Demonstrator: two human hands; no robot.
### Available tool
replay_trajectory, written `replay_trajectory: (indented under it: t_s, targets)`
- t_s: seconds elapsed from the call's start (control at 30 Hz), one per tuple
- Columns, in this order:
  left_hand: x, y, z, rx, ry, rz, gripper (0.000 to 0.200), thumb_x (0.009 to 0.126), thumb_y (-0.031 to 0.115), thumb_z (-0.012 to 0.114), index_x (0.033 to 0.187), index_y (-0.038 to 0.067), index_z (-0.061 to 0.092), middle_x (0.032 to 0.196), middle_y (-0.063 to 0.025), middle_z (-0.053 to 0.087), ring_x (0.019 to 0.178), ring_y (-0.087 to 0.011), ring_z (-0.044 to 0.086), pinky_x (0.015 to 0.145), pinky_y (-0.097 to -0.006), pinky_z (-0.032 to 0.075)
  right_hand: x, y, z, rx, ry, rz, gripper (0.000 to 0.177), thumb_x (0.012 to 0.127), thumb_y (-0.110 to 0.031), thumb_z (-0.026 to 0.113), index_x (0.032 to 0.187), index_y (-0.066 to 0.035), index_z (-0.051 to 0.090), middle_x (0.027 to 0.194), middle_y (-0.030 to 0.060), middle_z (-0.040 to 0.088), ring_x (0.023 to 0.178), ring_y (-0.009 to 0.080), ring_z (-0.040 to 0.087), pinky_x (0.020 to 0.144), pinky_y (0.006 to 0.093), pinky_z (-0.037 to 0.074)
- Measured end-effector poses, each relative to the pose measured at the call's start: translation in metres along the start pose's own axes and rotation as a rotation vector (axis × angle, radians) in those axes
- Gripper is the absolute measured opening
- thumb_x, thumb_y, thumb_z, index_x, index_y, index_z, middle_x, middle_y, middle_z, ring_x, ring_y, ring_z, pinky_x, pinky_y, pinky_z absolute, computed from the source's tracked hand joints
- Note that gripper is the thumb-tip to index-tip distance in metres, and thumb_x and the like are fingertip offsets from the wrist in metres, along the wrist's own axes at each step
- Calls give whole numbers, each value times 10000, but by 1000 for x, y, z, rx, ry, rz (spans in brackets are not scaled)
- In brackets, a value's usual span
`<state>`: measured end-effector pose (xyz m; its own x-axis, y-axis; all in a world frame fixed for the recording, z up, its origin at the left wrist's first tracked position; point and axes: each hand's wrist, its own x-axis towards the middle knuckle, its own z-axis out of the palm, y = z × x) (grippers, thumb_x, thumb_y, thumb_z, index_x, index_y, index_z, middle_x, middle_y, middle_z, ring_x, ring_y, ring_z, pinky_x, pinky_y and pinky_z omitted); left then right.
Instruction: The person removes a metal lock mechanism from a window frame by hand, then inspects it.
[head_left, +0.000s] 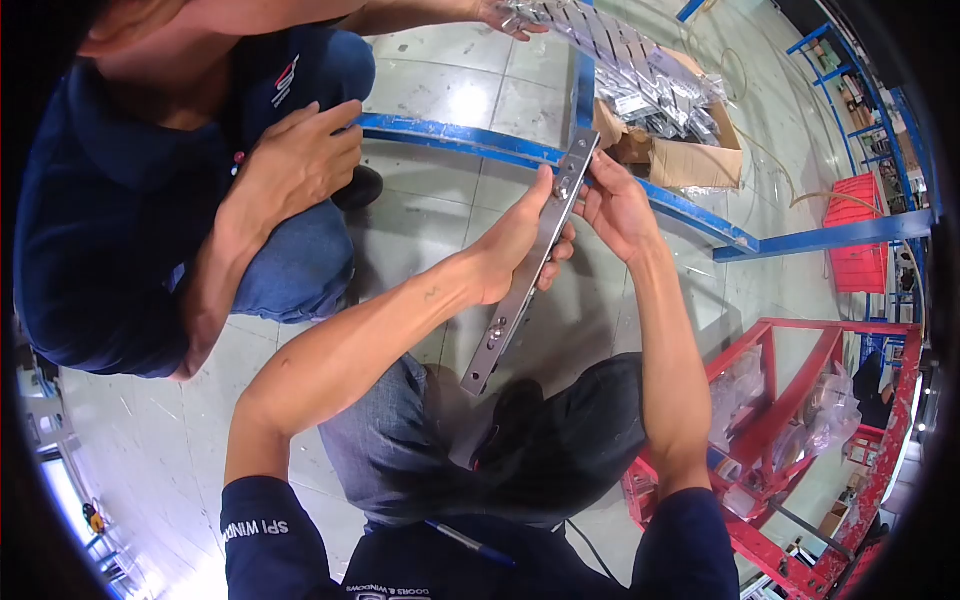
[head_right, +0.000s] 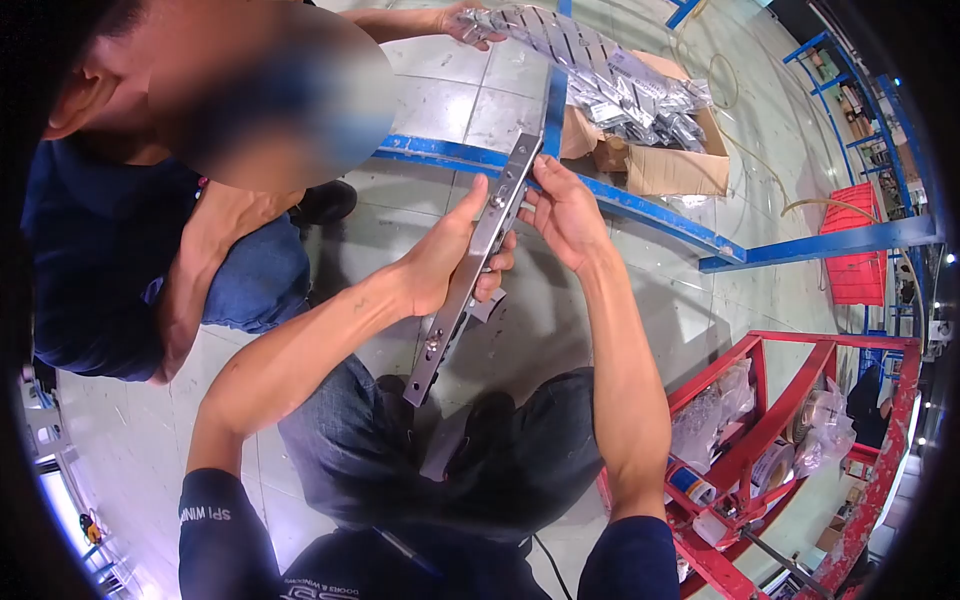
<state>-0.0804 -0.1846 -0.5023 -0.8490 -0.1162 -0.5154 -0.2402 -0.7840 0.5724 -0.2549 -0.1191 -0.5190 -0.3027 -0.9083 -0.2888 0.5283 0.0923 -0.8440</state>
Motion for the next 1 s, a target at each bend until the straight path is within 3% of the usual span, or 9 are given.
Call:
replay_trajectory:
  t_s: [0.2, 0.27, 0.37, 0.57, 0.7, 1.0]
  targets:
    - [0, 2, -3, -7, 10, -36, 841, 804, 915, 304, 833, 103, 521, 672, 10, 443, 503, -119, 424, 506, -264, 350, -3, -2, 8, 1, 79, 44, 325, 1068, -245, 378, 1248, -22, 532, 1168, 95, 622, 1037, 200, 624, 957, 405, 513]
    - [-1, 2, -2, -9, 14, -41, 842, 805, 915, 303, 833, 102, 520, 672, 10, 443, 502, -118, 424, 503, -263, 346, -1, 0, 4, 6, 83, 49, 334, 1068, -260, 378, 1222, -13, 543, 1160, 99, 628, 1035, 201, 629, 951, 402, 515]
    - [-1, 2, -2, 8, 13, -33, 845, 802, 918, 299, 833, 103, 519, 670, 11, 443, 503, -116, 426, 500, -262, 341, 4, 4, 0, 21, 89, 61, 270, 1063, -243, 400, 1144, -63, 583, 1094, 37, 632, 989, 161, 608, 898, 402, 501]
    - [1, 0, -2, 24, 15, -46, 836, 804, 917, 293, 824, 113, 522, 665, 14, 445, 503, -115, 431, 495, -258, 340, 2, 5, 1, 60, 86, 50, 270, 1062, -254, 413, 1132, -67, 595, 1090, 28, 636, 988, 163, 606, 882, 396, 498]
    - [2, -1, -2, 13, 15, -39, 831, 808, 914, 290, 817, 116, 524, 660, 14, 446, 497, -117, 430, 492, -259, 347, 2, 4, 3, 62, 47, 37, 307, 1060, -268, 402, 1156, -29, 568, 1107, 87, 655, 1014, 196, 642, 935, 373, 523]
    - [-1, 1, -1, 10, 17, -41, 831, 814, 909, 286, 812, 118, 538, 643, 18, 450, 493, -122, 434, 487, -259, 347, -2, 0, 3, 96, -18, -15, 264, 1070, -227, 414, 1190, -32, 545, 1121, 81, 627, 1052, 208, 632, 934, 403, 521]
